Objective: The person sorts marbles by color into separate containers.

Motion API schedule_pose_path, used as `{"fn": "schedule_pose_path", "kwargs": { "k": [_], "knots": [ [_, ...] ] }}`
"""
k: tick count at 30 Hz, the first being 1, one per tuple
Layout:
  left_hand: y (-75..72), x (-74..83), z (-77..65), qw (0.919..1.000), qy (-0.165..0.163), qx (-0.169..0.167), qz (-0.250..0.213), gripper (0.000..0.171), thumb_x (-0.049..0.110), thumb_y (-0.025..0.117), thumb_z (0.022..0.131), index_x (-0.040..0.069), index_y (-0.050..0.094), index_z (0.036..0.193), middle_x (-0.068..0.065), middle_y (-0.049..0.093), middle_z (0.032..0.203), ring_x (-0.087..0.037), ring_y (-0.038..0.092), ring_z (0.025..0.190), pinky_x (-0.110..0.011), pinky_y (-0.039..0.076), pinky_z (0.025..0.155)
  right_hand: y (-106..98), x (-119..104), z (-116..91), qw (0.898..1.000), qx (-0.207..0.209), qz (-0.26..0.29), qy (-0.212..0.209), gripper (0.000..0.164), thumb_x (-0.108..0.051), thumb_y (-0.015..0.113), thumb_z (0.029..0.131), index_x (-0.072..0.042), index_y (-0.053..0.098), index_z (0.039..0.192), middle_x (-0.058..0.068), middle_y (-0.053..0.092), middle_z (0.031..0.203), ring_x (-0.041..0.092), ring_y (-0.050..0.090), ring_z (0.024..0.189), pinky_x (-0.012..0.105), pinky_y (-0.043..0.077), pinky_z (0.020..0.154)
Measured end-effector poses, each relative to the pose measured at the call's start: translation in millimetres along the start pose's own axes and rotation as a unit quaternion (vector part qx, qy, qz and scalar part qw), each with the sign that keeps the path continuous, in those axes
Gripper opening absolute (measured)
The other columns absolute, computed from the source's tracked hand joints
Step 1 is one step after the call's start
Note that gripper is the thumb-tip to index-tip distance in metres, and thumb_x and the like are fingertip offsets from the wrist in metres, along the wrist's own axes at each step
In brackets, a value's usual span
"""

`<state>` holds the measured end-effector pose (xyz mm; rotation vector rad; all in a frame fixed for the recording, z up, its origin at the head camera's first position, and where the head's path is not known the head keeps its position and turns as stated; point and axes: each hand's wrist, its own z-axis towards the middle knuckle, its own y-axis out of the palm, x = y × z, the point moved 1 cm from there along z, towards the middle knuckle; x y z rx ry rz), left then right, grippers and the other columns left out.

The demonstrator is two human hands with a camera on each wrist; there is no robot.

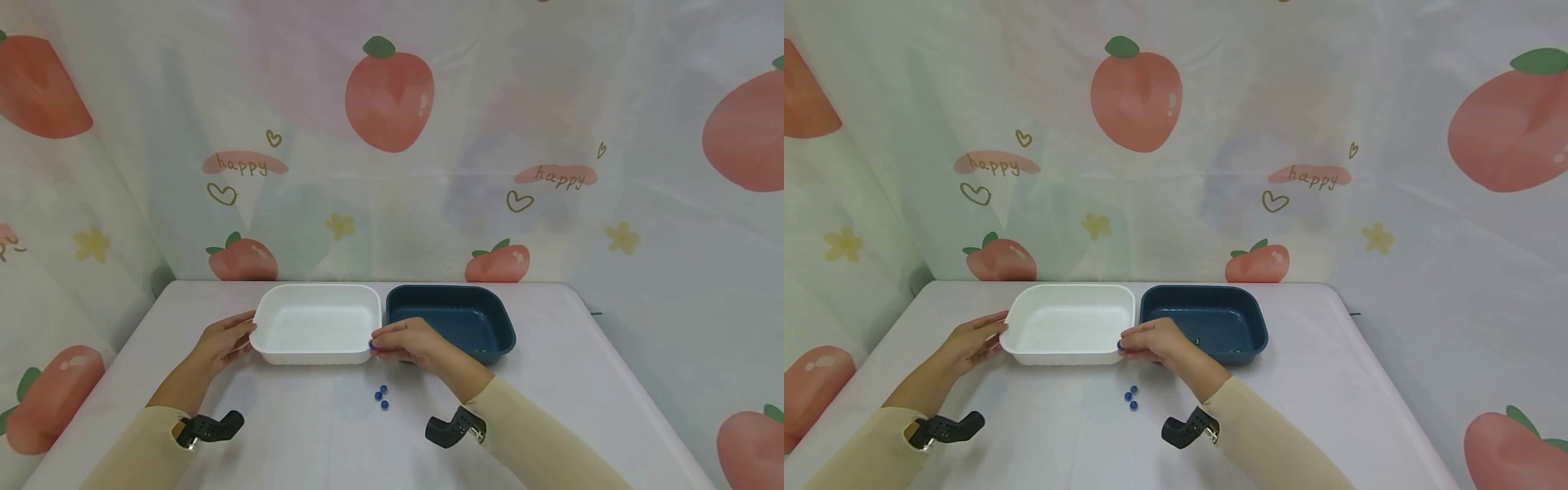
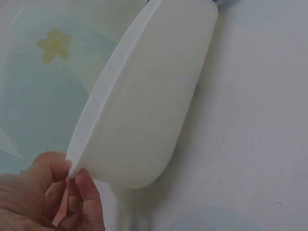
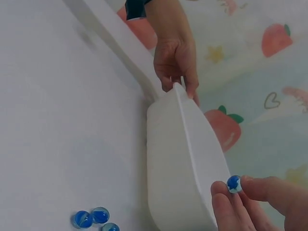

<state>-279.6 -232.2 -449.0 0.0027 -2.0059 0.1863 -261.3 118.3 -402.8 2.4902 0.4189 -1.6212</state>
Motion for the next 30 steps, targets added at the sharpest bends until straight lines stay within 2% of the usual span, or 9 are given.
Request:
{"fn": "schedule_pose_path", "kwargs": {
  "k": [6, 17, 25, 30],
  "knots": [
    [-0.7, 0.9, -1.5, 1.0000, 0.001, -0.002, -0.007, 0.058, 0.023, 0.064, 0.096, 0.006, 0.043, 0.147, -0.012, 0.055, 0.133, -0.007, 0.059, 0.085, -0.020, 0.057, 0.074, 3, -3, 10, 0.999, 0.007, 0.031, -0.006, 0.032, 0.000, 0.068, 0.090, 0.013, 0.063, 0.119, 0.018, 0.074, 0.098, 0.018, 0.073, 0.082, 0.030, 0.059, 0.077],
    [-0.7, -0.6, -0.6, 0.9999, 0.002, -0.009, -0.013, 0.058, 0.024, 0.063, 0.097, 0.007, 0.042, 0.148, -0.014, 0.052, 0.139, -0.006, 0.060, 0.084, -0.020, 0.057, 0.075, 10, -1, 22, 0.998, 0.033, 0.057, 0.007, 0.033, 0.004, 0.068, 0.088, 0.015, 0.062, 0.118, 0.017, 0.075, 0.092, 0.018, 0.073, 0.078, 0.028, 0.060, 0.073],
    [-0.5, -0.3, -2.3, 0.9998, 0.002, -0.009, -0.020, 0.058, 0.022, 0.063, 0.097, 0.006, 0.042, 0.148, -0.009, 0.057, 0.130, -0.007, 0.059, 0.086, -0.020, 0.057, 0.075, 11, 3, 27, 0.997, 0.047, 0.053, 0.008, 0.032, 0.003, 0.070, 0.086, 0.015, 0.064, 0.116, 0.019, 0.074, 0.094, 0.019, 0.074, 0.078, 0.028, 0.060, 0.072],
    [-0.8, -0.1, -2.2, 0.9996, 0.001, -0.009, -0.025, 0.058, 0.022, 0.064, 0.097, 0.006, 0.043, 0.148, 0.000, 0.062, 0.117, -0.007, 0.059, 0.086, -0.020, 0.057, 0.075, 12, 3, 28, 0.997, 0.055, 0.049, 0.005, 0.028, 0.003, 0.070, 0.087, 0.014, 0.066, 0.112, 0.019, 0.074, 0.094, 0.019, 0.074, 0.078, 0.029, 0.060, 0.073]
  ]
}}
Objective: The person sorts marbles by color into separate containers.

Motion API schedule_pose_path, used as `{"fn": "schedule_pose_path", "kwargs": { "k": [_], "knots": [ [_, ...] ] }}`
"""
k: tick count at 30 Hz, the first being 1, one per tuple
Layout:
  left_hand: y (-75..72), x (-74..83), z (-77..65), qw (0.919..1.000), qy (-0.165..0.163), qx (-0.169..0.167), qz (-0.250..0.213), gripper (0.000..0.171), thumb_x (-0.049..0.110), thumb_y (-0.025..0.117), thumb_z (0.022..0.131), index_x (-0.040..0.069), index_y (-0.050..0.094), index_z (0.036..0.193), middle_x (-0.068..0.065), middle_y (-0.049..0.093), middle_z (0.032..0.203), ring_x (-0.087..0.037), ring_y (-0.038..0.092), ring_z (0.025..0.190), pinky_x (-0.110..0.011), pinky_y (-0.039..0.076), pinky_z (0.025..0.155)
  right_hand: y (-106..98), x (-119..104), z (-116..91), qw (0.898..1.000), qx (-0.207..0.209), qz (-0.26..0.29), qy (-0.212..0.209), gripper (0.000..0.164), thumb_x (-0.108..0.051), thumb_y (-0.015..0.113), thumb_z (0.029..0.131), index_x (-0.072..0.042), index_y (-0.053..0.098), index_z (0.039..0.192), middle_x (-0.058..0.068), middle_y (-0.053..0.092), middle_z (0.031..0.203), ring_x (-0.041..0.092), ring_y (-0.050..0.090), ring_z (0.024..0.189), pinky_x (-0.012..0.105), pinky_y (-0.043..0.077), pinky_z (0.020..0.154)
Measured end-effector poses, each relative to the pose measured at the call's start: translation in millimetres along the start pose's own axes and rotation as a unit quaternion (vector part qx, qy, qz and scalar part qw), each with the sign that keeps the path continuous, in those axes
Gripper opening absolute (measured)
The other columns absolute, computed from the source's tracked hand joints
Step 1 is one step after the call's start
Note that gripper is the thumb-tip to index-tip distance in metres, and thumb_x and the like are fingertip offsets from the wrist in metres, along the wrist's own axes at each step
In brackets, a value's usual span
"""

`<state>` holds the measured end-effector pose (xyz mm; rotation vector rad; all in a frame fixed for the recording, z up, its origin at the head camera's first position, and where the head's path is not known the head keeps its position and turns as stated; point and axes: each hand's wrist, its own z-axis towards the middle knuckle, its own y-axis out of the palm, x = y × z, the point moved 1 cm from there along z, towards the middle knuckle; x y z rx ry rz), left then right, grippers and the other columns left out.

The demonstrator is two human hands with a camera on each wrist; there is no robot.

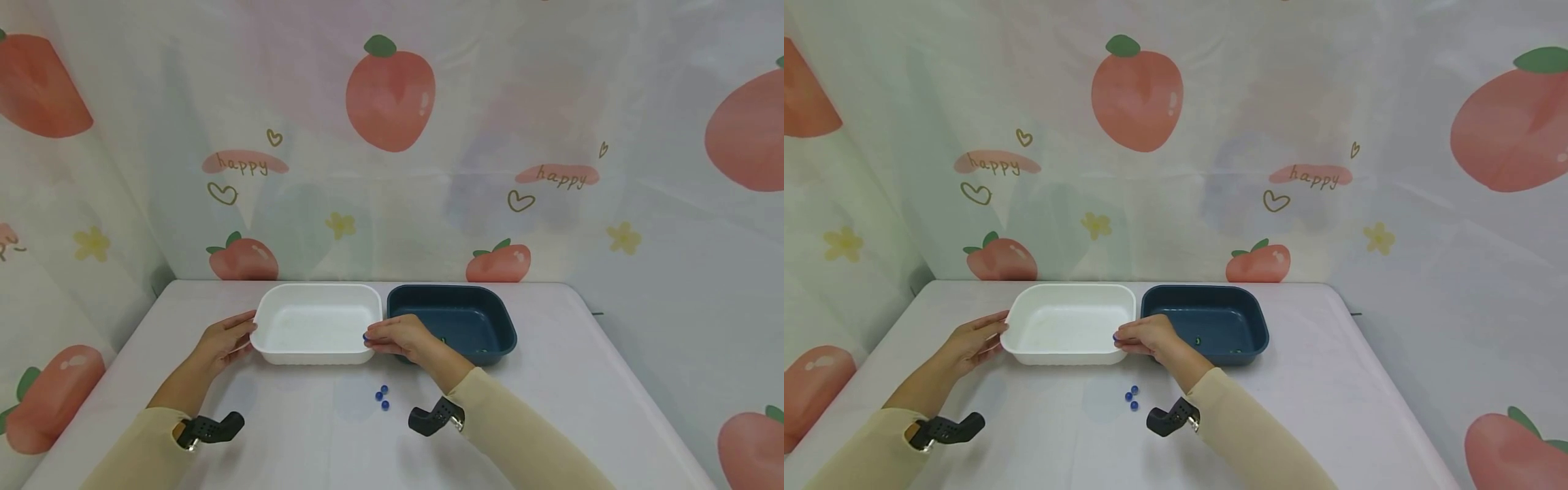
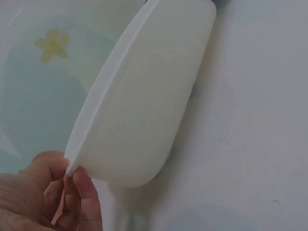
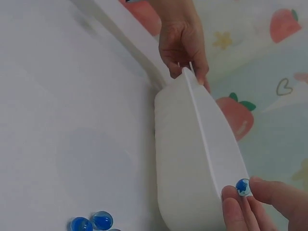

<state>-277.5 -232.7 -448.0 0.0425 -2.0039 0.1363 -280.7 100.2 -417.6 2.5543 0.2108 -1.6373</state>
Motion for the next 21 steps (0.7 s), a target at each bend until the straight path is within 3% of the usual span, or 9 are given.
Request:
{"fn": "schedule_pose_path", "kwargs": {
  "k": [3, 9, 18, 21],
  "knots": [
    [-0.2, -0.5, 0.7, 1.0000, -0.002, 0.001, -0.002, 0.058, 0.022, 0.064, 0.096, 0.007, 0.043, 0.148, 0.001, 0.062, 0.116, -0.008, 0.059, 0.087, -0.020, 0.057, 0.075, 0.7, 1.1, 1.0, 1.000, 0.002, -0.002, -0.003, 0.024, 0.003, 0.070, 0.087, 0.013, 0.067, 0.109, 0.019, 0.074, 0.093, 0.018, 0.074, 0.077, 0.029, 0.060, 0.072],
    [0.7, -0.6, 0.7, 0.9999, -0.005, 0.008, 0.008, 0.057, 0.025, 0.063, 0.097, 0.009, 0.044, 0.148, -0.009, 0.054, 0.135, -0.010, 0.057, 0.093, -0.019, 0.057, 0.076, 1.7, 0.9, 0.2, 1.000, 0.002, -0.012, -0.013, 0.026, 0.004, 0.070, 0.086, 0.014, 0.067, 0.110, 0.021, 0.074, 0.097, 0.017, 0.073, 0.077, 0.028, 0.060, 0.072],
    [0.0, 0.2, -0.5, 1.0000, 0.002, 0.002, -0.001, 0.057, 0.022, 0.063, 0.097, 0.007, 0.043, 0.148, 0.004, 0.062, 0.114, -0.006, 0.059, 0.085, -0.019, 0.056, 0.074, 4.2, -0.5, -0.7, 0.999, 0.017, -0.047, -0.015, 0.030, 0.002, 0.074, 0.083, 0.011, 0.068, 0.111, 0.020, 0.074, 0.099, 0.016, 0.074, 0.077, 0.025, 0.060, 0.069],
    [0.6, -0.4, -0.7, 1.0000, 0.003, 0.001, 0.001, 0.057, 0.022, 0.063, 0.097, 0.007, 0.043, 0.148, 0.000, 0.062, 0.118, -0.006, 0.059, 0.086, -0.019, 0.057, 0.075, 4.3, 0.2, -0.4, 0.998, 0.022, -0.056, -0.018, 0.027, 0.001, 0.075, 0.083, 0.009, 0.070, 0.108, 0.020, 0.074, 0.097, 0.016, 0.074, 0.076, 0.026, 0.060, 0.068]
  ]
}}
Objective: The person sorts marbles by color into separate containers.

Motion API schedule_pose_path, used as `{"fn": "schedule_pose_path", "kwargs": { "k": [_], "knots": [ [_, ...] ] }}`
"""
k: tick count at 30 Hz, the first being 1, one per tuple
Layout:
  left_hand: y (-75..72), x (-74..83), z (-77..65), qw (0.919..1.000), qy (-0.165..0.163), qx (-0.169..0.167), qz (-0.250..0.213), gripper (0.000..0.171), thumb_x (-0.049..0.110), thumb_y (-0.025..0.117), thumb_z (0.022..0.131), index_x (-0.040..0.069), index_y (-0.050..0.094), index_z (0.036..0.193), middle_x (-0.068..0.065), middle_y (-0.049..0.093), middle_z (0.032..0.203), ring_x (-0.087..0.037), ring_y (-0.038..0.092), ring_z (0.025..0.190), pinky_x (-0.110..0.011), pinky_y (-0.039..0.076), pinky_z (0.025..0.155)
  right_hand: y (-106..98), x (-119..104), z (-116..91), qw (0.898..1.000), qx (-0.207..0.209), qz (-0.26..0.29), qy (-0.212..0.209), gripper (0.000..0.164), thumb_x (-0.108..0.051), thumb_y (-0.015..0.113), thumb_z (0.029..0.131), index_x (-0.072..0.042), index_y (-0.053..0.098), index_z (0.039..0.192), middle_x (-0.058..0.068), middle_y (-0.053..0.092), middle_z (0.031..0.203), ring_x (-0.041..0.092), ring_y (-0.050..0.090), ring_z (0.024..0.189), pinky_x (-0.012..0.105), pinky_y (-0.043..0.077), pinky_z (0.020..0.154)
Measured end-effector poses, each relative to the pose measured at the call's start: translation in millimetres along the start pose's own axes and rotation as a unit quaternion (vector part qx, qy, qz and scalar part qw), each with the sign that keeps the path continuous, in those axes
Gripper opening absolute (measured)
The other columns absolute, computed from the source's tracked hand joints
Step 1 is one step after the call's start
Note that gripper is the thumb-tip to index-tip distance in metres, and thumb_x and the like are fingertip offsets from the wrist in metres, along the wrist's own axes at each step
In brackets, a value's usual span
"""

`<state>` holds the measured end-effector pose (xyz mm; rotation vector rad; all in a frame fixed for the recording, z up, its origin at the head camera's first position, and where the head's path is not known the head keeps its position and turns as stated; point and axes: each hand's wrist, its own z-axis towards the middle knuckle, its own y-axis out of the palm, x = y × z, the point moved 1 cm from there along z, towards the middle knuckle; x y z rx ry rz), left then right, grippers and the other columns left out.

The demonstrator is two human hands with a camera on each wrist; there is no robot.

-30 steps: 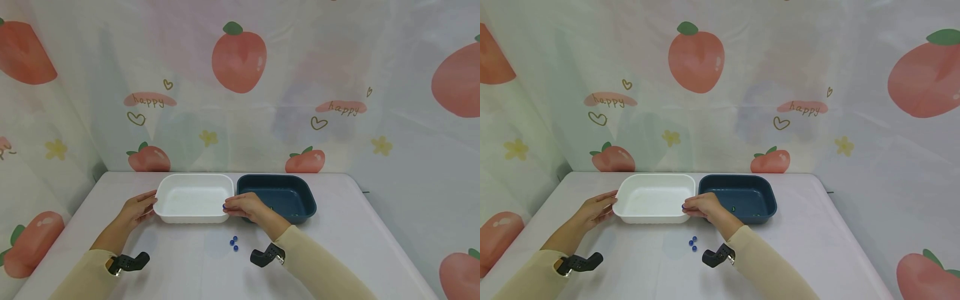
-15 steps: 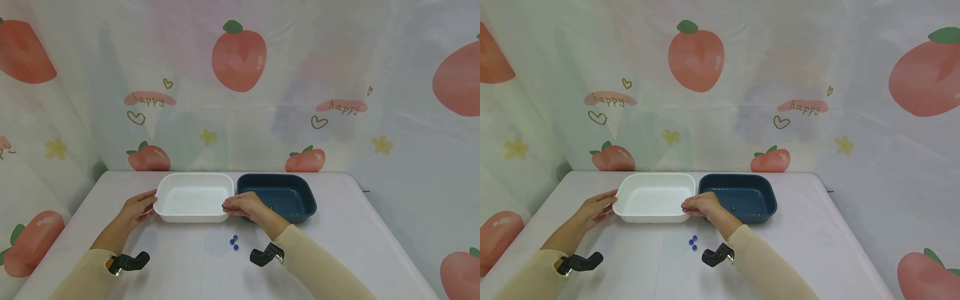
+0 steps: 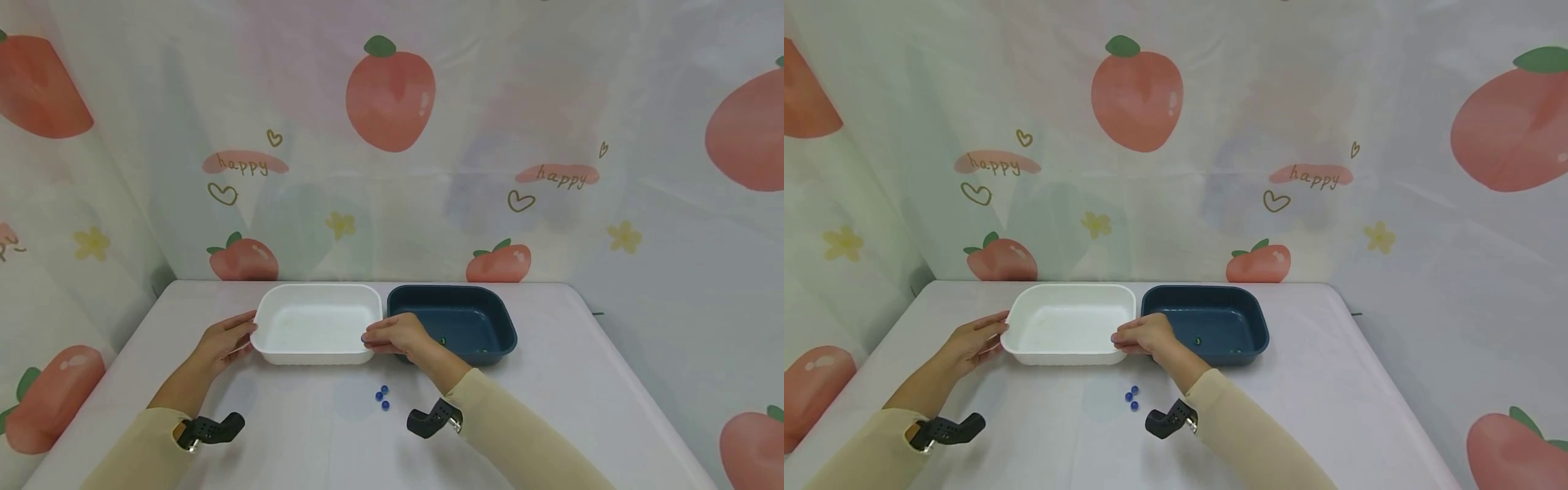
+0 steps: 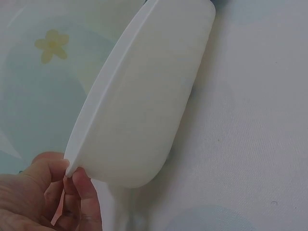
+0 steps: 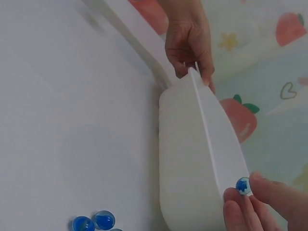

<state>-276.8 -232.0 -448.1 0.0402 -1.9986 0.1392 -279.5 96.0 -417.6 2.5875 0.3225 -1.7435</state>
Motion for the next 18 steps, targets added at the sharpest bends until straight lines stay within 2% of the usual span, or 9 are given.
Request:
{"fn": "schedule_pose_path", "kwargs": {
  "k": [3, 7, 18],
  "knots": [
    [0.4, -0.5, 0.5, 1.0000, -0.001, 0.003, 0.008, 0.057, 0.024, 0.063, 0.097, 0.008, 0.043, 0.148, -0.010, 0.056, 0.134, -0.008, 0.058, 0.090, -0.019, 0.056, 0.075, -0.3, 0.3, -0.1, 1.000, 0.004, -0.006, -0.002, 0.024, 0.000, 0.076, 0.083, 0.008, 0.072, 0.105, 0.019, 0.074, 0.096, 0.016, 0.074, 0.075, 0.026, 0.060, 0.067],
    [1.0, -1.3, 1.0, 0.9998, -0.004, 0.007, 0.016, 0.057, 0.025, 0.062, 0.098, 0.009, 0.042, 0.149, -0.015, 0.046, 0.147, -0.010, 0.058, 0.094, -0.019, 0.056, 0.076, -0.4, 0.7, -1.0, 1.000, 0.003, -0.004, -0.002, 0.025, 0.001, 0.075, 0.083, 0.009, 0.071, 0.107, 0.020, 0.074, 0.097, 0.018, 0.074, 0.077, 0.026, 0.060, 0.068],
    [0.0, -1.4, 1.7, 0.9999, -0.006, 0.007, 0.007, 0.059, 0.025, 0.065, 0.096, 0.009, 0.043, 0.148, -0.007, 0.056, 0.134, -0.008, 0.059, 0.090, -0.020, 0.057, 0.077, -1.6, 1.5, -3.3, 1.000, -0.008, 0.009, -0.012, 0.025, 0.001, 0.072, 0.086, 0.011, 0.069, 0.109, 0.022, 0.073, 0.101, 0.026, 0.074, 0.090, 0.031, 0.060, 0.076]
  ]
}}
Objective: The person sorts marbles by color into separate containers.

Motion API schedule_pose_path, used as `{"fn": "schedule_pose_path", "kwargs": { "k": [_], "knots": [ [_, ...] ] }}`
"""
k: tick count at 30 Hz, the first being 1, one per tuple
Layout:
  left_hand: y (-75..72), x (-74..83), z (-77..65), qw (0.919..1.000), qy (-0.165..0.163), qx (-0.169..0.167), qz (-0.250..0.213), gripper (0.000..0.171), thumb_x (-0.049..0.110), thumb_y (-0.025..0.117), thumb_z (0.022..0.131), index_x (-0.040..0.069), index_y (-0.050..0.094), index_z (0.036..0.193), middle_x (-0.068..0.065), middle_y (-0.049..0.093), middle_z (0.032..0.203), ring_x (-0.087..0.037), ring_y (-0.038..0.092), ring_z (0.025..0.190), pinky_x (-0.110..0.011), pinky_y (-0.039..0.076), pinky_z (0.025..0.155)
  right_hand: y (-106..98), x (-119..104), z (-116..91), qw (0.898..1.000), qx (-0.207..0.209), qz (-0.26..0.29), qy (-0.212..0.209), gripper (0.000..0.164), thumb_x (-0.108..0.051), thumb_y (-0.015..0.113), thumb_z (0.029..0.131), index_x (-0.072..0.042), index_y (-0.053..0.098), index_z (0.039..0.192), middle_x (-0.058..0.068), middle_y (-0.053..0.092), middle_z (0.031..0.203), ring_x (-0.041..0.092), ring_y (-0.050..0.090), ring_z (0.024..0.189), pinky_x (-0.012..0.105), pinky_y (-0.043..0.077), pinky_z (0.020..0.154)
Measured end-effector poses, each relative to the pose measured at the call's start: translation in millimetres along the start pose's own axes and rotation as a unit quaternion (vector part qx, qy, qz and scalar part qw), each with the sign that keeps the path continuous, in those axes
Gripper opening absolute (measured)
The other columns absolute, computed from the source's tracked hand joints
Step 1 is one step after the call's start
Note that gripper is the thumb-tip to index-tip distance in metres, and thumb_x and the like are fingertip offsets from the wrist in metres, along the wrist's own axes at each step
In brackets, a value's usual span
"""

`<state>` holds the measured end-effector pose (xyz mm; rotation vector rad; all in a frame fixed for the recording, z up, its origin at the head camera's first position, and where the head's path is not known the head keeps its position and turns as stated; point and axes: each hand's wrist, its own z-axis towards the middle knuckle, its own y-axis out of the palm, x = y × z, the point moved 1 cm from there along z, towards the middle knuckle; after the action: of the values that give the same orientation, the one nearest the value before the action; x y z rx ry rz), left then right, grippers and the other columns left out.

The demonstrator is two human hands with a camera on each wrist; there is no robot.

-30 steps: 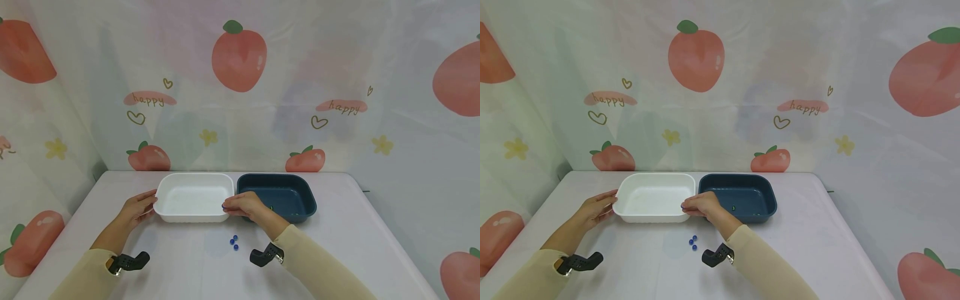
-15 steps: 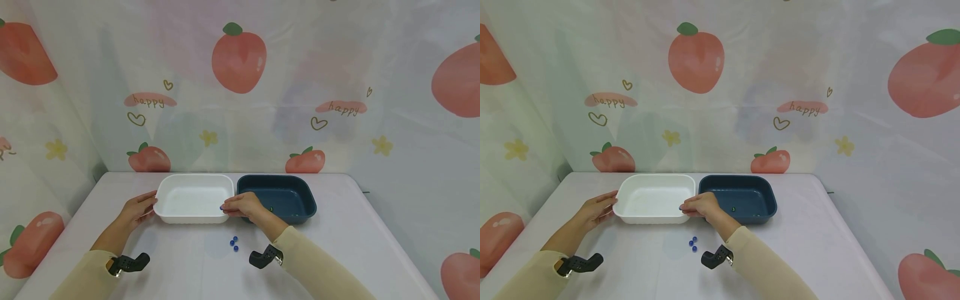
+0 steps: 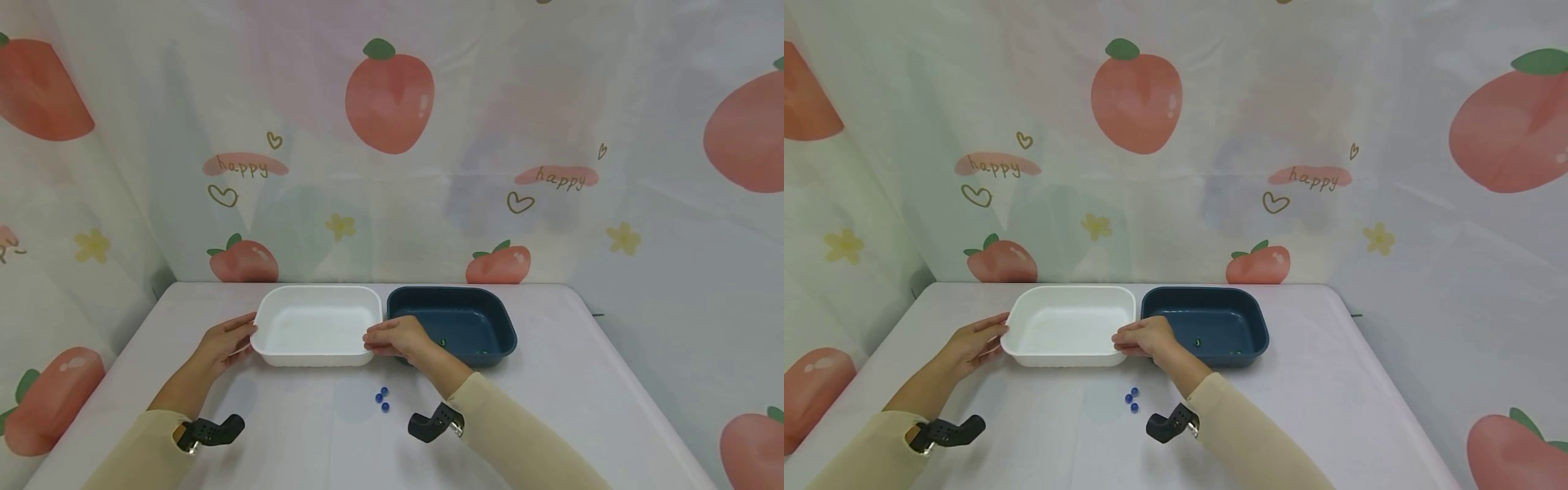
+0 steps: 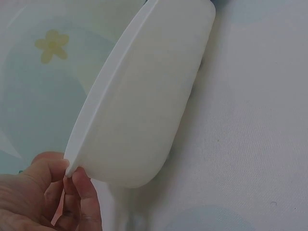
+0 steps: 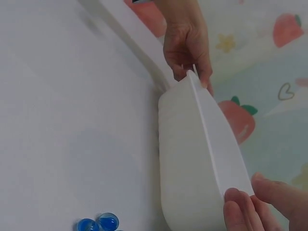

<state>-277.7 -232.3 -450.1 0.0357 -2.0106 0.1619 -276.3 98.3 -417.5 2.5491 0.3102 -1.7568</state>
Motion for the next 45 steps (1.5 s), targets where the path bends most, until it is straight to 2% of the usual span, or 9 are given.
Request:
{"fn": "schedule_pose_path", "kwargs": {
  "k": [11, 19, 25, 38, 45],
  "knots": [
    [-0.4, -0.1, -1.1, 1.0000, -0.001, 0.002, -0.005, 0.056, 0.023, 0.064, 0.096, 0.009, 0.045, 0.147, -0.004, 0.060, 0.128, -0.009, 0.059, 0.090, -0.020, 0.057, 0.078, -4, 1, -10, 1.000, -0.025, 0.007, -0.014, 0.032, 0.000, 0.070, 0.088, 0.014, 0.064, 0.116, 0.020, 0.074, 0.098, 0.021, 0.074, 0.085, 0.032, 0.059, 0.079],
    [-0.6, 0.9, -1.5, 1.0000, 0.006, 0.000, -0.005, 0.057, 0.022, 0.065, 0.096, 0.008, 0.044, 0.148, -0.003, 0.062, 0.124, -0.007, 0.060, 0.087, -0.020, 0.057, 0.075, -12, 4, -20, 0.999, -0.027, -0.036, -0.016, 0.034, -0.005, 0.073, 0.086, 0.008, 0.066, 0.117, 0.017, 0.074, 0.101, 0.022, 0.074, 0.089, 0.035, 0.059, 0.084],
    [-0.4, 1.3, -1.5, 1.0000, 0.008, 0.001, -0.003, 0.058, 0.023, 0.065, 0.096, 0.008, 0.044, 0.148, -0.007, 0.059, 0.128, -0.007, 0.060, 0.087, -0.020, 0.057, 0.075, -19, 8, -29, 0.997, -0.033, -0.064, -0.025, 0.031, -0.006, 0.071, 0.088, 0.007, 0.067, 0.116, 0.016, 0.075, 0.099, 0.021, 0.073, 0.088, 0.036, 0.059, 0.083],
    [-0.9, 0.6, 2.7, 1.0000, 0.004, 0.002, -0.005, 0.056, 0.025, 0.065, 0.096, 0.010, 0.046, 0.147, -0.001, 0.061, 0.122, -0.008, 0.060, 0.087, -0.020, 0.057, 0.077, -29, 32, -48, 0.992, -0.024, -0.119, -0.034, 0.029, -0.010, 0.074, 0.087, 0.007, 0.070, 0.111, 0.012, 0.076, 0.094, 0.020, 0.074, 0.086, 0.033, 0.060, 0.078],
    [0.1, -1.6, 3.1, 0.9999, 0.002, 0.006, -0.009, 0.056, 0.024, 0.065, 0.096, 0.009, 0.046, 0.147, -0.008, 0.058, 0.129, -0.009, 0.059, 0.087, -0.021, 0.057, 0.077, -31, 47, -48, 0.993, -0.014, -0.109, -0.033, 0.030, -0.007, 0.075, 0.085, 0.009, 0.070, 0.110, 0.016, 0.075, 0.096, 0.021, 0.073, 0.084, 0.035, 0.060, 0.077]
  ]
}}
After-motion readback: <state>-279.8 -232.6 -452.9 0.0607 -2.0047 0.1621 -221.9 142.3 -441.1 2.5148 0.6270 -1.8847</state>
